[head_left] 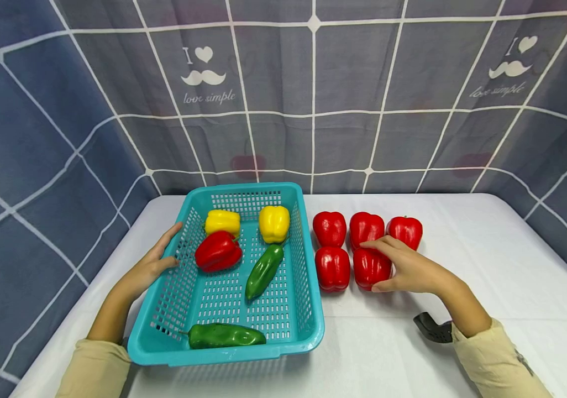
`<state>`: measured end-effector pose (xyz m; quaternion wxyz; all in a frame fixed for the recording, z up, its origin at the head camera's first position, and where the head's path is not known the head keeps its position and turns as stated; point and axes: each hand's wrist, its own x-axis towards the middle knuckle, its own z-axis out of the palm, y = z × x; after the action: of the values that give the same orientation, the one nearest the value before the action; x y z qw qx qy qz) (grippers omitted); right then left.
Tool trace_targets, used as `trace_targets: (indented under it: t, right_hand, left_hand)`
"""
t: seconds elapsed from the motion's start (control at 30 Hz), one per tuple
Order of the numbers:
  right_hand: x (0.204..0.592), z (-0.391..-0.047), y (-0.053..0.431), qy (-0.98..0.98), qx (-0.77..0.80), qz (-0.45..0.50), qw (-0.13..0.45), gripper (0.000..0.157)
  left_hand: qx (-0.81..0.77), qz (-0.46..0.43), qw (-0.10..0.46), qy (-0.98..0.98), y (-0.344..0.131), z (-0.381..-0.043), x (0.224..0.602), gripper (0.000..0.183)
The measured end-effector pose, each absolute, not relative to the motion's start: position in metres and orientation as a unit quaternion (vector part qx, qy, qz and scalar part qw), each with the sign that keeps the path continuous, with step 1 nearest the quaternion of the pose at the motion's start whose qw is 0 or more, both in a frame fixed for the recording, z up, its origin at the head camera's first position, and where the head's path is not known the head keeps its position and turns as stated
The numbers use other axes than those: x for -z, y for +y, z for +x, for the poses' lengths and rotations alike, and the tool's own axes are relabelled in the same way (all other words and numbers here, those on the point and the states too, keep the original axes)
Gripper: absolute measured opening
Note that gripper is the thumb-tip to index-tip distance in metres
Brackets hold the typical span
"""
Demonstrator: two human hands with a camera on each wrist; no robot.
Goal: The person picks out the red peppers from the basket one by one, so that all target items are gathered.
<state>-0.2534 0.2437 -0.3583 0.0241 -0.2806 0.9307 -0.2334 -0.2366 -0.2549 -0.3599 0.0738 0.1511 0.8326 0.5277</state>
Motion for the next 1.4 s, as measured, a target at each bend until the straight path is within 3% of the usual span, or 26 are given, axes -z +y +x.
trace_targets:
  t: [0.67,1.4]
  right_hand:
    - [0.3659,-0.2597,0.2437,0.922,0.258,-0.288,0.024,0.078]
    - [0.3654,-0.2611,0.2478,0.921,0.271,-0.266,0.084,0.089]
  left_hand:
    - [-0.534,0.148,0.075,0.829,-0.2561,-0.2328,0.3607,0.077]
    - [-0.535,0.147,0.075,0.829,-0.2545,-0.2366,0.3604,0.077]
